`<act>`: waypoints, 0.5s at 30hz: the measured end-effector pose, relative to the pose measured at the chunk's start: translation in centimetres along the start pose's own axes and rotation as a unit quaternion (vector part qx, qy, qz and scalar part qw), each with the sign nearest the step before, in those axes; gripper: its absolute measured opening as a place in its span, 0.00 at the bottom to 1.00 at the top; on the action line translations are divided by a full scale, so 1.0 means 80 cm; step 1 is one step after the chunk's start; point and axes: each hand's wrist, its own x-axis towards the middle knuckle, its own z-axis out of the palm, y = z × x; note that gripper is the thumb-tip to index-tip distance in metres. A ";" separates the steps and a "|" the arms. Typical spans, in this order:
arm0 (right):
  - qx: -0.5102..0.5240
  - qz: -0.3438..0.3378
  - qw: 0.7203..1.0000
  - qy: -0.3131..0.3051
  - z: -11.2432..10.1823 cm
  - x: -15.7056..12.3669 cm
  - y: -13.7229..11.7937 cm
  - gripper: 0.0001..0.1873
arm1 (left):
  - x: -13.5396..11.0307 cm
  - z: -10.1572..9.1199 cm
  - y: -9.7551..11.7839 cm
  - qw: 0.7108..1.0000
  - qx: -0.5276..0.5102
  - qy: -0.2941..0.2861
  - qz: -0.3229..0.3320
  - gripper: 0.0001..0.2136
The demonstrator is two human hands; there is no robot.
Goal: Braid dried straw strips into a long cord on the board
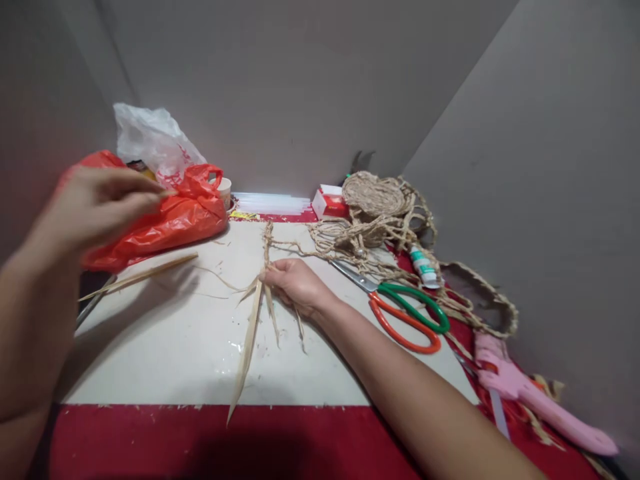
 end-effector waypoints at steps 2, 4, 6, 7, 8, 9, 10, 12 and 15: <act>0.035 0.009 0.999 -0.021 -0.002 -0.001 -0.003 0.19 | 0.009 0.035 -0.011 0.990 0.131 0.011 0.058 0.09; 0.063 0.019 0.997 -0.033 -0.004 0.000 -0.006 0.20 | 0.006 0.082 -0.017 0.986 0.129 -0.054 0.087 0.06; 0.073 0.018 0.997 -0.035 -0.005 0.000 -0.008 0.19 | -0.008 0.122 -0.016 0.982 0.023 -0.177 0.067 0.08; 0.073 0.014 0.997 -0.033 -0.005 0.001 -0.008 0.18 | -0.015 0.137 -0.013 0.973 -0.034 -0.227 0.036 0.10; 0.073 0.008 0.997 -0.032 -0.005 0.001 -0.009 0.18 | -0.022 0.148 -0.010 0.961 -0.084 -0.265 0.009 0.12; 0.074 0.002 0.997 -0.030 -0.004 0.001 -0.009 0.18 | -0.028 0.155 -0.006 0.948 -0.129 -0.291 -0.015 0.13; 0.076 -0.002 0.997 -0.029 -0.003 0.001 -0.010 0.18 | -0.032 0.159 -0.003 0.935 -0.170 -0.310 -0.035 0.14; 0.080 -0.006 0.996 -0.028 -0.002 0.001 -0.011 0.17 | -0.036 0.162 0.002 0.910 -0.238 -0.333 -0.063 0.12; 0.076 -0.009 0.997 -0.026 -0.001 0.001 -0.011 0.17 | -0.037 0.164 0.005 0.884 -0.303 -0.345 -0.088 0.11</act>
